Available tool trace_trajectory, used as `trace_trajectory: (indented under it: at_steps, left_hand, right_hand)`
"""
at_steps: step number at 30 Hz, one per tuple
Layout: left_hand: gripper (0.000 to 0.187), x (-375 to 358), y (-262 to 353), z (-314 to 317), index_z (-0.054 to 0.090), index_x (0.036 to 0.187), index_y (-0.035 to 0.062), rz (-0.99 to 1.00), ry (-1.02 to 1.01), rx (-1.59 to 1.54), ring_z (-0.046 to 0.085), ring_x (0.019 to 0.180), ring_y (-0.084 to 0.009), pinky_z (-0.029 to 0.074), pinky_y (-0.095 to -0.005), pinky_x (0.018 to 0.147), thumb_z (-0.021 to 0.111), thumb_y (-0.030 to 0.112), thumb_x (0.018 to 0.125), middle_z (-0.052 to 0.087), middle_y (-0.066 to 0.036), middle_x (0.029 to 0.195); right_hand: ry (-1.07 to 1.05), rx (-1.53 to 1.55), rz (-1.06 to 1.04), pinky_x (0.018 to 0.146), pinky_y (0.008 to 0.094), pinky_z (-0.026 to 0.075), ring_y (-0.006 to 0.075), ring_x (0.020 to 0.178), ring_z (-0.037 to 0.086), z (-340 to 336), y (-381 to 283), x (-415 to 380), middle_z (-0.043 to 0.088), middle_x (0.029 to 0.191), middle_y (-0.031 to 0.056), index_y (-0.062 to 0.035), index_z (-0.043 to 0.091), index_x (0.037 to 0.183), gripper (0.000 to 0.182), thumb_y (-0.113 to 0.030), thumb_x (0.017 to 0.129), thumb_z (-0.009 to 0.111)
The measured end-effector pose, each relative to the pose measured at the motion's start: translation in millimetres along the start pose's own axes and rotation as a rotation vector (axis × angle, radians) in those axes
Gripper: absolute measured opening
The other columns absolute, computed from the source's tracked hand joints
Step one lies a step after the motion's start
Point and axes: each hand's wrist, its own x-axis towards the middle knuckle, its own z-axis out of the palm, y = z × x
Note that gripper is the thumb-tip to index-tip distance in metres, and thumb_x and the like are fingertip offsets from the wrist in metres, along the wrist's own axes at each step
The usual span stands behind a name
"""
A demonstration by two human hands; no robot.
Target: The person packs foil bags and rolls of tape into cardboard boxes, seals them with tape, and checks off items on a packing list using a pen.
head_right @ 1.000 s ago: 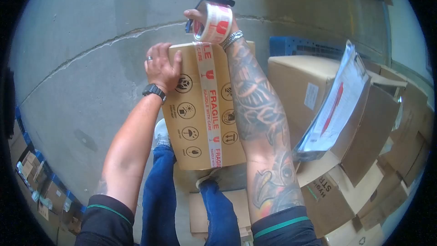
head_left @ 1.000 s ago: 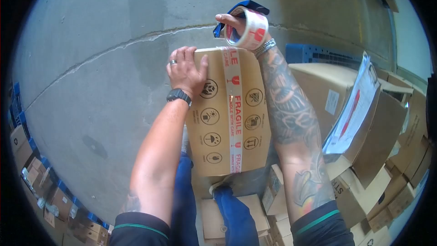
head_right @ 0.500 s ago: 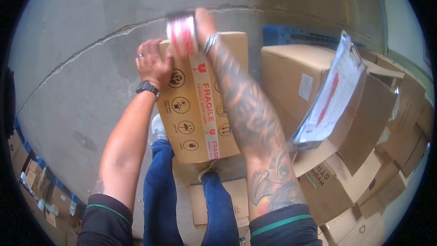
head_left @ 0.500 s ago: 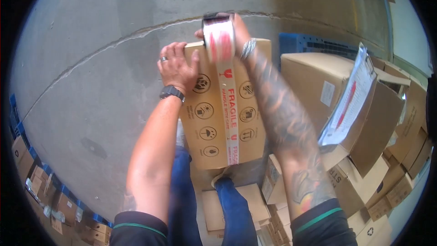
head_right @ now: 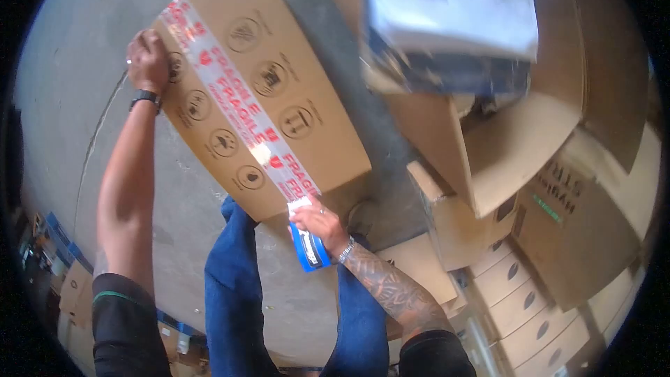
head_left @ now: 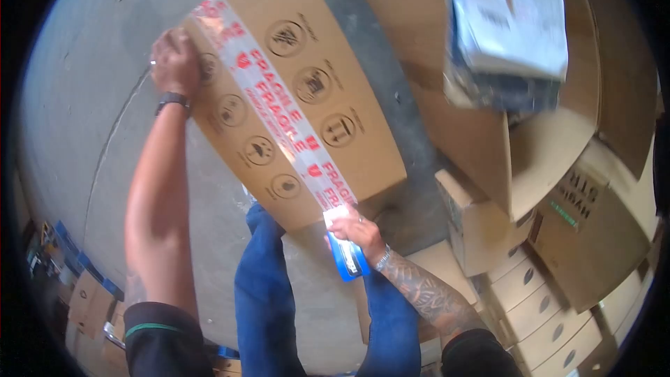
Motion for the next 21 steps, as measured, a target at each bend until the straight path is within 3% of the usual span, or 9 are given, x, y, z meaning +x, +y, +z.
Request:
trace_trajectory:
  at_steps: [3,6,7,8,11,14,15,17,21]
  left_hand:
    - [0.057,-11,12,-3,0.048,0.144,0.009,0.208,0.172,0.165,0.042,0.142,-0.0354,0.033,-0.0516,0.116,0.039,0.049,0.104,0.044,-0.018,0.153]
    - [0.065,-16,-4,18,0.037,0.154,0.0111,1.053,0.197,0.157,0.026,0.152,-0.0344,0.021,-0.0577,0.121,0.044,0.048,0.102,0.03,-0.015,0.164]
    - [0.067,-56,38,-2,0.029,0.159,0.0122,0.79,-0.111,0.193,0.016,0.155,-0.0359,0.015,-0.0565,0.123,0.045,0.043,0.102,0.024,-0.018,0.166]
    - [0.07,-92,71,-18,0.026,0.16,0.008,0.737,-0.214,0.069,0.016,0.155,-0.0386,0.014,-0.0553,0.123,0.047,0.04,0.101,0.022,-0.022,0.166]
    - [0.086,-191,84,-36,0.021,0.158,-0.0044,0.844,-0.295,0.01,0.014,0.154,-0.0438,0.008,-0.0548,0.124,0.051,0.045,0.095,0.02,-0.027,0.165]
    - [0.122,-316,101,-79,0.015,0.159,-0.0059,0.886,-0.663,-0.063,0.005,0.155,-0.0443,0.001,-0.0594,0.123,0.056,0.076,0.079,0.013,-0.029,0.166]
    - [0.13,-350,112,-84,0.009,0.159,-0.0052,0.787,-0.658,-0.039,0.007,0.155,-0.0457,0.002,-0.0567,0.124,0.063,0.077,0.075,0.012,-0.028,0.166]
    - [0.121,-376,116,-66,0.011,0.16,-0.0013,0.658,-0.573,0.134,0.008,0.155,-0.042,0.005,-0.0564,0.124,0.075,0.059,0.076,0.013,-0.024,0.167]
    - [0.116,-386,104,-50,0.014,0.16,0.0007,0.612,-0.465,0.221,0.01,0.156,-0.0371,0.009,-0.0536,0.125,0.081,0.046,0.076,0.013,-0.02,0.168]
  right_hand:
    - [0.015,0.056,0.038,0.102,0.0458,0.052,0.0263,0.102,0.072,9,32,-68,0.074,0.098,0.0089,-0.0061,0.07,0.093,0.016,-0.002,0.08,0.077]
    - [0.001,0.154,0.07,0.095,0.0424,0.054,0.0304,0.102,0.07,33,82,-72,0.073,0.102,0.0116,-0.0062,0.073,0.101,0.016,-0.006,0.085,0.07]
    - [-0.028,0.167,0.215,0.094,0.0418,0.054,0.0313,0.102,0.069,36,99,-61,0.073,0.103,0.0129,-0.0064,0.072,0.1,0.014,-0.008,0.087,0.067]
    - [-0.061,0.185,0.366,0.093,0.0412,0.054,0.0322,0.102,0.068,38,110,-51,0.072,0.104,0.0142,-0.0065,0.072,0.099,0.013,-0.01,0.089,0.065]
    - [-0.051,0.315,0.608,0.091,0.0408,0.053,0.034,0.102,0.066,55,134,-58,0.07,0.104,0.0172,-0.0067,0.07,0.095,0.014,-0.013,0.091,0.058]
    - [-0.02,0.021,0.222,0.084,0.042,0.054,0.0305,0.099,0.067,31,95,-90,0.068,0.098,0.0147,-0.0075,0.066,0.094,0.011,-0.014,0.087,0.06]
    - [-0.02,-0.14,0.181,0.092,0.0415,0.054,0.0276,0.102,0.067,8,57,-95,0.069,0.1,0.0122,-0.0087,0.066,0.093,0.011,-0.016,0.086,0.06]
    - [0.238,-0.23,0.12,0.11,0.0457,0.046,0.0257,0.108,0.067,-17,13,-125,0.071,0.107,0.0084,-0.0093,0.068,0.098,0.016,-0.011,0.083,0.062]
    - [0.553,-0.488,0.408,0.102,0.0428,0.047,0.0265,0.109,0.066,-123,-59,-186,0.071,0.106,0.0071,-0.0095,0.069,0.096,0.015,-0.01,0.082,0.063]
